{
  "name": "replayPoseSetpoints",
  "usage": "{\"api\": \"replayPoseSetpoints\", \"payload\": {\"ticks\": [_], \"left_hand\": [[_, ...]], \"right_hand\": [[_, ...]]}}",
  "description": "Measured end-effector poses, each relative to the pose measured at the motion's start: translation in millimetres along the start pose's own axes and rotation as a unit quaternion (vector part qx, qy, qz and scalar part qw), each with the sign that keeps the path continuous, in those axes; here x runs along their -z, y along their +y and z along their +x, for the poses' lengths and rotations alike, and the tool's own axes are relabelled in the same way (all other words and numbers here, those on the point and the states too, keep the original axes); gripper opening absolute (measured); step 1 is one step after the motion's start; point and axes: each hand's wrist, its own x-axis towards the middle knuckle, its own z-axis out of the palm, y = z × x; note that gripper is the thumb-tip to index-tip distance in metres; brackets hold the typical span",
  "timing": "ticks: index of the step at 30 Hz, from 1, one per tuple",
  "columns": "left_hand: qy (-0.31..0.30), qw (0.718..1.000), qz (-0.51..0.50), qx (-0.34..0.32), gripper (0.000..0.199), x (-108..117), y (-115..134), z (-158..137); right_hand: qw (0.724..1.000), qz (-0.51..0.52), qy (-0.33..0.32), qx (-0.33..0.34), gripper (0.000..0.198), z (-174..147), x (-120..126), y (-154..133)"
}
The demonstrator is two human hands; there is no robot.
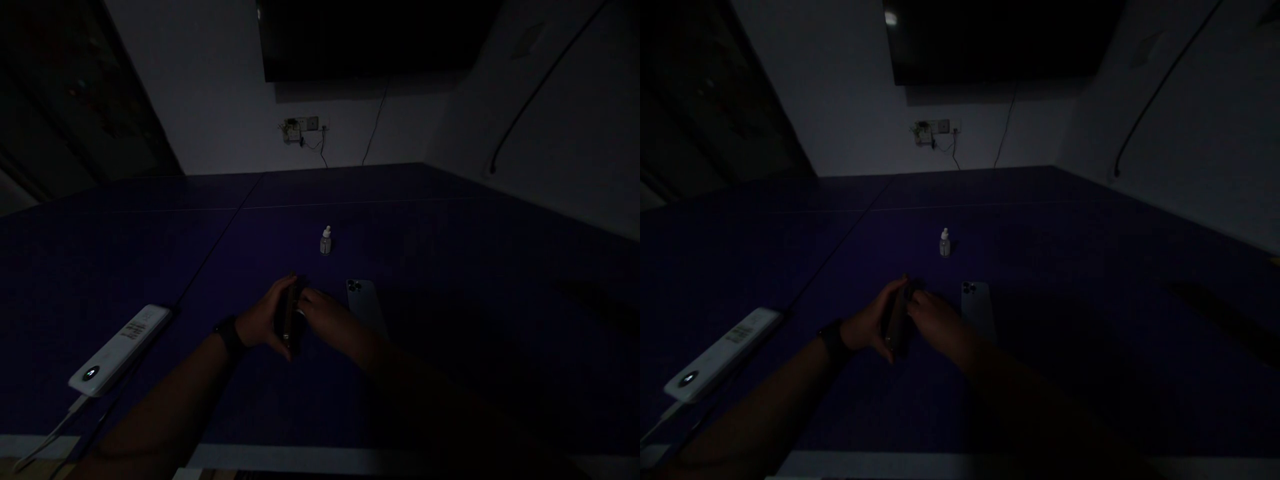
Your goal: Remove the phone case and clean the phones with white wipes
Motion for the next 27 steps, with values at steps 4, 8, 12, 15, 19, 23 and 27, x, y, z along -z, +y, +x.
{"api": "replayPoseSetpoints", "payload": {"ticks": [4,8,12,15,19,23,27], "left_hand": [[-0.008,1.0,0.001,0.002,0.149,1,-1,-1],[-0.007,1.0,0.001,0.001,0.15,1,-3,-2],[-0.003,1.0,-0.003,0.003,0.151,0,-3,-1],[-0.006,1.0,-0.004,-0.001,0.152,1,-2,-1],[-0.005,1.0,0.006,0.0,0.151,1,-2,-1],[-0.013,1.0,0.009,-0.005,0.151,0,-2,-1],[-0.014,1.0,0.007,-0.011,0.149,0,-3,-1]], "right_hand": [[0.997,0.044,-0.04,0.054,0.028,-2,4,-1],[0.996,0.037,-0.055,0.06,0.027,-10,10,-4],[0.995,0.024,-0.058,0.077,0.028,-19,9,-9],[0.996,0.002,-0.065,0.067,0.026,-23,7,-16],[0.989,0.047,-0.099,0.101,0.028,-25,8,-20],[0.985,0.078,-0.095,0.122,0.029,-23,7,-17],[0.995,0.002,-0.061,0.078,0.025,-14,4,-11]]}}
